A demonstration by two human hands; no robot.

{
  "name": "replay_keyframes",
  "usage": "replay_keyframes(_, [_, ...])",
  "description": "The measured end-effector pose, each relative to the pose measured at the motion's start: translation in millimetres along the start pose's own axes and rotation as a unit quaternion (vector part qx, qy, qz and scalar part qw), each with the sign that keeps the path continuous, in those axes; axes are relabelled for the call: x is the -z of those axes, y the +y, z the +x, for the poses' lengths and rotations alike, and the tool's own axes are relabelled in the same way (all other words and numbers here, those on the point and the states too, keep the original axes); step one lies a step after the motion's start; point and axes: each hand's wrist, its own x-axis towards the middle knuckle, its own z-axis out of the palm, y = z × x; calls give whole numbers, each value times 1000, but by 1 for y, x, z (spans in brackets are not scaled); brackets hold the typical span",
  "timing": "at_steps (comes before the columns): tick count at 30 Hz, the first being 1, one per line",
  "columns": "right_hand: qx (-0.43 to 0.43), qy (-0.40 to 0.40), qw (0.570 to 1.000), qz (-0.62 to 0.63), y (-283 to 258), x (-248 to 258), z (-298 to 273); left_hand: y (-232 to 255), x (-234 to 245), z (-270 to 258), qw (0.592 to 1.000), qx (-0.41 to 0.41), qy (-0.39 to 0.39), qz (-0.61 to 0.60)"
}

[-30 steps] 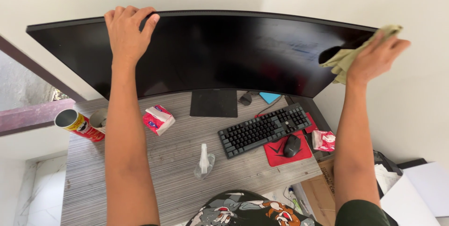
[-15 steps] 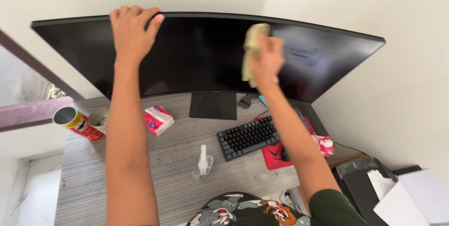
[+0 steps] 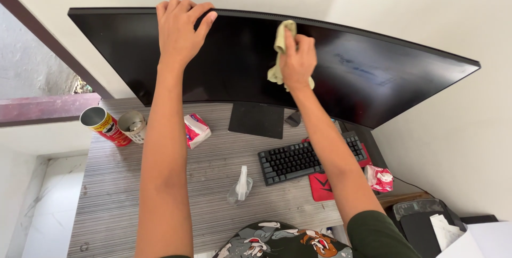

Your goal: The person wipes the front screen and the back frame of a curved monitor using a light green cloth. They systematically clean the entire surface, then tilt the monitor to wipe the rear casing and stand.

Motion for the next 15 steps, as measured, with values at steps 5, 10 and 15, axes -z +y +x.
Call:
replay_keyframes(5, [-36,12,999,-23,41,3,-22,2,4,1,1000,5,-13,-10])
replay_keyframes(10, [-81,26,995,-61,63,18,-29,0,2,0,1000,-5,-6,0])
replay_keyframes(15, [-124,37,988,-84,92,44,-31,0,3,0,1000,-11,-16,7])
